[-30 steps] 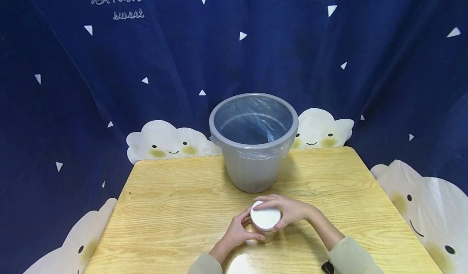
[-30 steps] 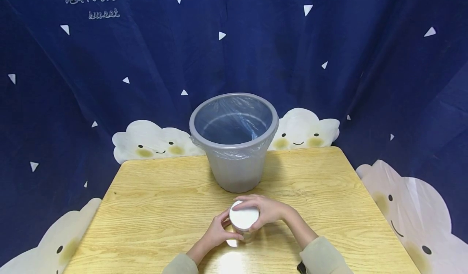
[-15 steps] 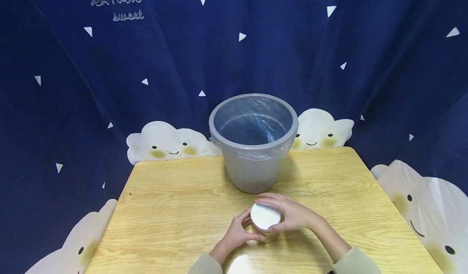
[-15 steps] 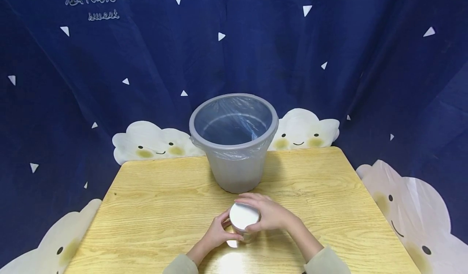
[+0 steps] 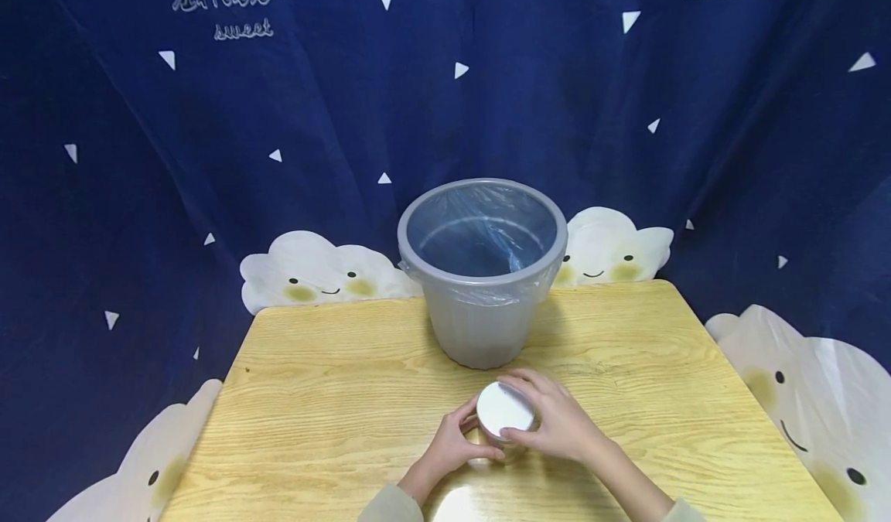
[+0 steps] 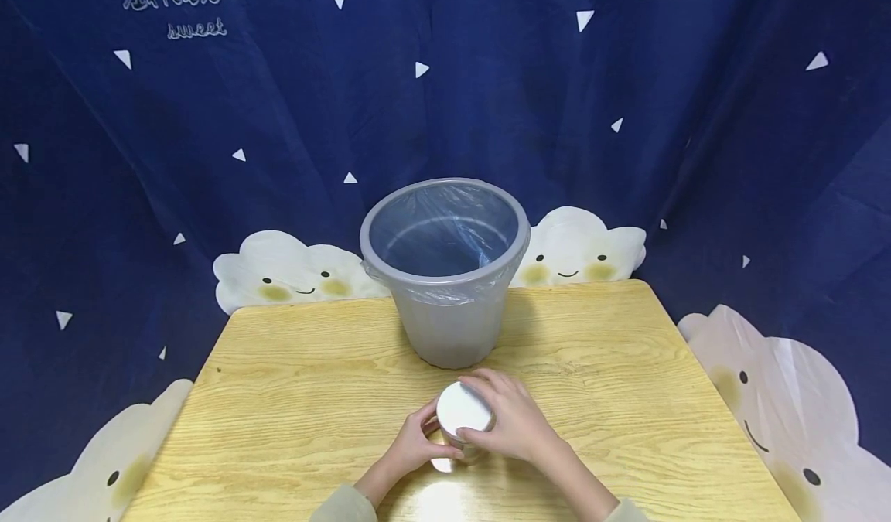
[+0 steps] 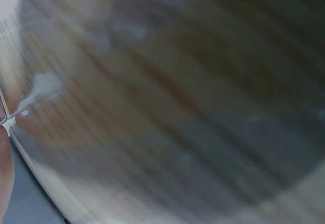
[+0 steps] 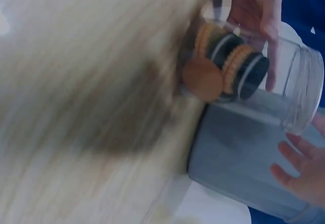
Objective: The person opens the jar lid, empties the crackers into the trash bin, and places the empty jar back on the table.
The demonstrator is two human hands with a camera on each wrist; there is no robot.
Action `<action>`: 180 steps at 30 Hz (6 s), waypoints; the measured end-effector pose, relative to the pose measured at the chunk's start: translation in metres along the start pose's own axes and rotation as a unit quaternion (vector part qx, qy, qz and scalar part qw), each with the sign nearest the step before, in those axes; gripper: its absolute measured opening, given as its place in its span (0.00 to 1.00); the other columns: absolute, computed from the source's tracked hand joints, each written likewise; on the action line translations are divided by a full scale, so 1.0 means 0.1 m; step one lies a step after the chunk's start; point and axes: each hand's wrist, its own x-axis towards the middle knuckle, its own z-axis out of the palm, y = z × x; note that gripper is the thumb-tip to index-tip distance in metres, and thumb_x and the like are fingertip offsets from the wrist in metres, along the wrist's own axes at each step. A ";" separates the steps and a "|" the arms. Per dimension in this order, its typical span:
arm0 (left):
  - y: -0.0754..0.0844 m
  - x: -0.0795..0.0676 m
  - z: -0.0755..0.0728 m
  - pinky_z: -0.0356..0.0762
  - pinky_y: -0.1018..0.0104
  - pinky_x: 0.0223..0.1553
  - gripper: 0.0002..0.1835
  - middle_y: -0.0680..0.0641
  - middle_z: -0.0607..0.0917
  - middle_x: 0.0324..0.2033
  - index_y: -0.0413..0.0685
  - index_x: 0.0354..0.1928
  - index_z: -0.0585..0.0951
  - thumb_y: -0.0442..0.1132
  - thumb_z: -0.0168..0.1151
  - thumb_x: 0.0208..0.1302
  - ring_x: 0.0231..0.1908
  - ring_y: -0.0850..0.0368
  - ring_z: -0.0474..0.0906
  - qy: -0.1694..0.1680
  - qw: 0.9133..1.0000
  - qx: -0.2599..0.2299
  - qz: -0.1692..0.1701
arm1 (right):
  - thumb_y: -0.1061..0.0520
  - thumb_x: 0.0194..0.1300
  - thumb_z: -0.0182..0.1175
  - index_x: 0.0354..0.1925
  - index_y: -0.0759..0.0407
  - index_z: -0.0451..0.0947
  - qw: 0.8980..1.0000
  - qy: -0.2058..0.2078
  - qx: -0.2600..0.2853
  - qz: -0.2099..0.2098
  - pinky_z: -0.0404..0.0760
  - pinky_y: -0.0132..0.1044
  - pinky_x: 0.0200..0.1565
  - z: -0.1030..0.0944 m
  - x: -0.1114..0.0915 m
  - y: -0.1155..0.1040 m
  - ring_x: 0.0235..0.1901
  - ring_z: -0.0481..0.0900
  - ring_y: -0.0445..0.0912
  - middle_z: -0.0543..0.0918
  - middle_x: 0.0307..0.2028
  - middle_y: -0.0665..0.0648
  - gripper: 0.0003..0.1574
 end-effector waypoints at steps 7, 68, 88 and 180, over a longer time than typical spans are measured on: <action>-0.07 0.00 0.00 0.66 0.61 0.58 0.47 0.47 0.69 0.62 0.52 0.67 0.61 0.34 0.73 0.43 0.59 0.49 0.67 -0.004 1.000 -0.007 -0.014 | 0.31 0.44 0.65 0.58 0.50 0.71 0.998 0.040 -0.036 0.024 0.68 0.60 0.52 0.11 -0.10 -0.09 0.54 0.70 0.56 0.72 0.56 0.59 0.46; -0.01 0.00 0.00 0.67 0.61 0.58 0.47 0.47 0.70 0.60 0.52 0.66 0.62 0.33 0.74 0.41 0.59 0.53 0.67 0.003 1.000 -0.006 -0.005 | 0.39 0.36 0.72 0.55 0.46 0.75 0.999 0.015 0.020 -0.037 0.68 0.58 0.52 0.16 -0.01 0.04 0.54 0.71 0.54 0.74 0.56 0.57 0.44; -0.24 0.02 0.02 0.67 0.63 0.58 0.48 0.48 0.69 0.62 0.55 0.68 0.60 0.35 0.73 0.43 0.60 0.53 0.66 0.006 1.000 0.012 -0.009 | 0.36 0.44 0.67 0.57 0.45 0.73 0.992 -0.063 0.074 -0.081 0.66 0.61 0.52 0.05 0.11 0.17 0.56 0.70 0.54 0.72 0.59 0.55 0.41; 0.00 -0.02 0.00 0.63 0.47 0.58 0.48 0.31 0.67 0.60 0.40 0.67 0.59 0.32 0.73 0.42 0.59 0.34 0.63 0.000 0.999 -0.039 -0.010 | 0.60 0.42 0.73 0.57 0.61 0.71 0.959 0.194 0.118 0.171 0.62 0.66 0.50 -0.44 -0.32 1.27 0.57 0.60 0.70 0.64 0.60 0.70 0.40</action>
